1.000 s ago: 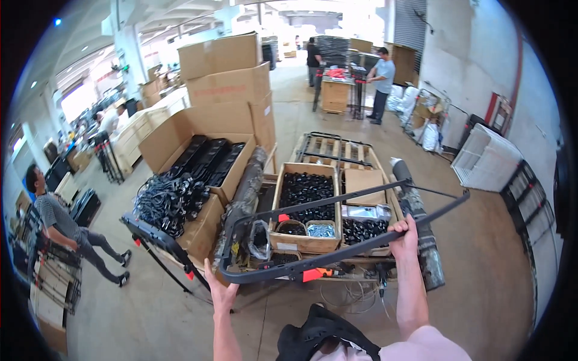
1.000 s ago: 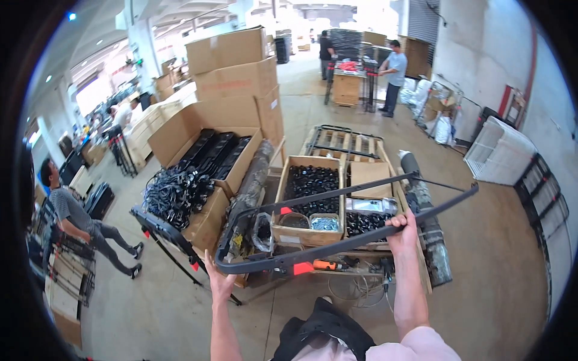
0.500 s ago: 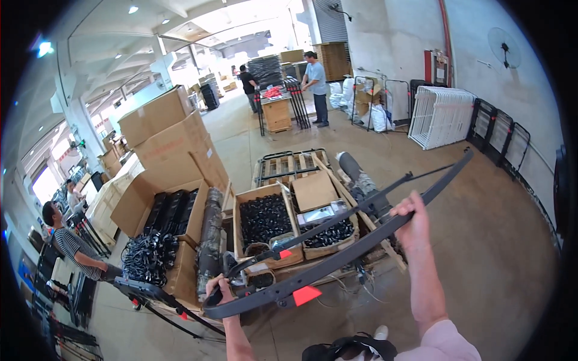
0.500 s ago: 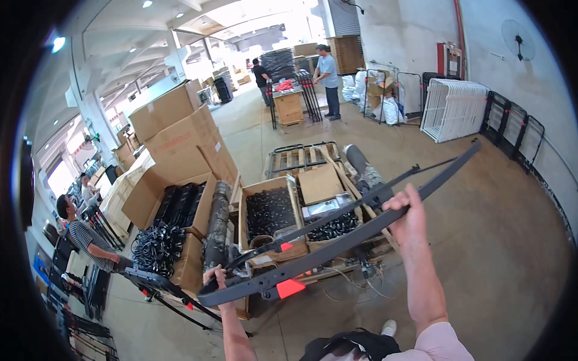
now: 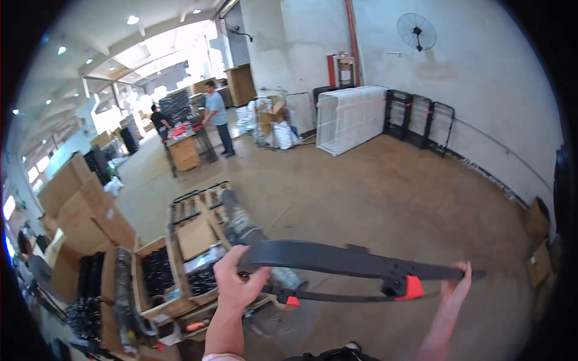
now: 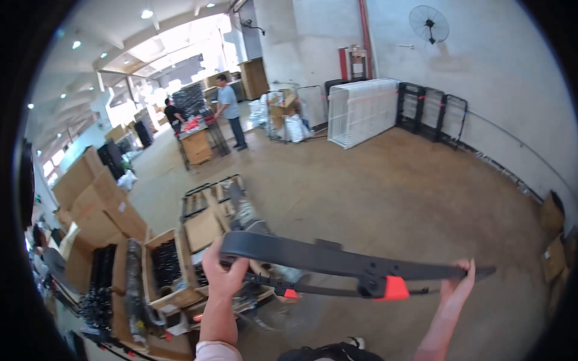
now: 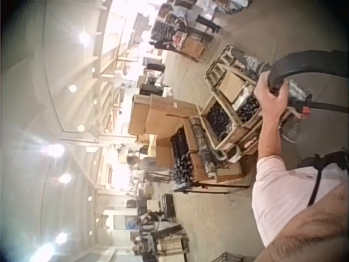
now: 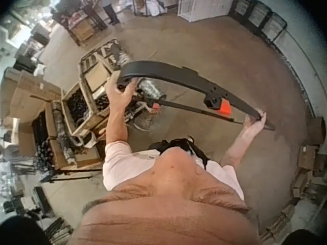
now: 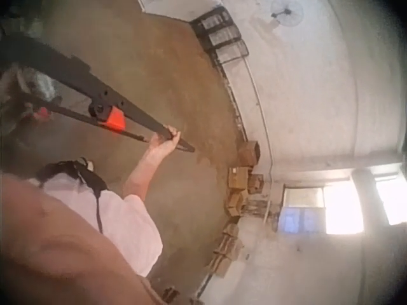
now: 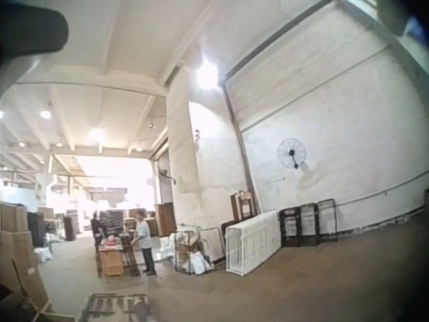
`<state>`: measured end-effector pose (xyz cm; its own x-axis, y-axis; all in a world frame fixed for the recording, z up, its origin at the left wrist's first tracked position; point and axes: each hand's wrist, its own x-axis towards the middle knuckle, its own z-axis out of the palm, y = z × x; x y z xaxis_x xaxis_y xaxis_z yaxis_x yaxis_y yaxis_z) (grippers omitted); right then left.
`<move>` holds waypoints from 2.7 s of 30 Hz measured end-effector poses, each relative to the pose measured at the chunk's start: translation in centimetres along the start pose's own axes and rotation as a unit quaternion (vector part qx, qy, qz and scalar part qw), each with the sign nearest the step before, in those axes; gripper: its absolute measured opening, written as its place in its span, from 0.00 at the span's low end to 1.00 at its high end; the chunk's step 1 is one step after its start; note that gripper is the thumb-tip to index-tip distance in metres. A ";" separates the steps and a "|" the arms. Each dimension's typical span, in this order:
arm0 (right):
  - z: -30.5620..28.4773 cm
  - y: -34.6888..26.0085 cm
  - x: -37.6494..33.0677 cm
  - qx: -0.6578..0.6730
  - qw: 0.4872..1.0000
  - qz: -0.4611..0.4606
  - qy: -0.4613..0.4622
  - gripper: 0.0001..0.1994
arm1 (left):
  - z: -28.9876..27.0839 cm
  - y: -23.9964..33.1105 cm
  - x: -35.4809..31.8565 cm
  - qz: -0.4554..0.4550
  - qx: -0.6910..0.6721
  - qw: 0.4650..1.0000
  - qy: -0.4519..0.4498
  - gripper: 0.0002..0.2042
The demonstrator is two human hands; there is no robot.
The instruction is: Assemble structural components of equipment using a pneumatic screwdriver and manual positioning.
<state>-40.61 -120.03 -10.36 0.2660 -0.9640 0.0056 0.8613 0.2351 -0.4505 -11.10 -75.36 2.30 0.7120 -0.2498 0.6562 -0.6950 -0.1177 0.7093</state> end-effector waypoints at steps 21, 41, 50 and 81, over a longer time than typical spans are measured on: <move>-24.6 15.6 36.9 -0.361 0.877 0.176 0.264 0.07 | 41.0 -25.2 23.4 0.145 -0.021 0.981 -0.129 0.13; 23.3 80.0 66.2 -0.218 0.915 0.309 0.139 0.10 | 33.6 -68.1 48.0 -0.179 0.177 0.946 0.204 0.02; 44.2 105.6 70.5 -0.216 0.884 0.403 -0.094 0.05 | 26.6 -83.8 54.5 -0.264 0.140 0.887 0.352 0.07; 83.9 188.3 76.2 -0.272 0.826 0.420 -0.257 0.08 | 7.5 -142.5 102.9 -0.416 0.093 0.756 0.497 0.14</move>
<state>178.18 -138.75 -19.83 0.9409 -0.2749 -0.1979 -0.0068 0.5687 -0.8225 160.46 -91.47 -33.20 0.5692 0.8198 -0.0621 0.0987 0.0068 0.9951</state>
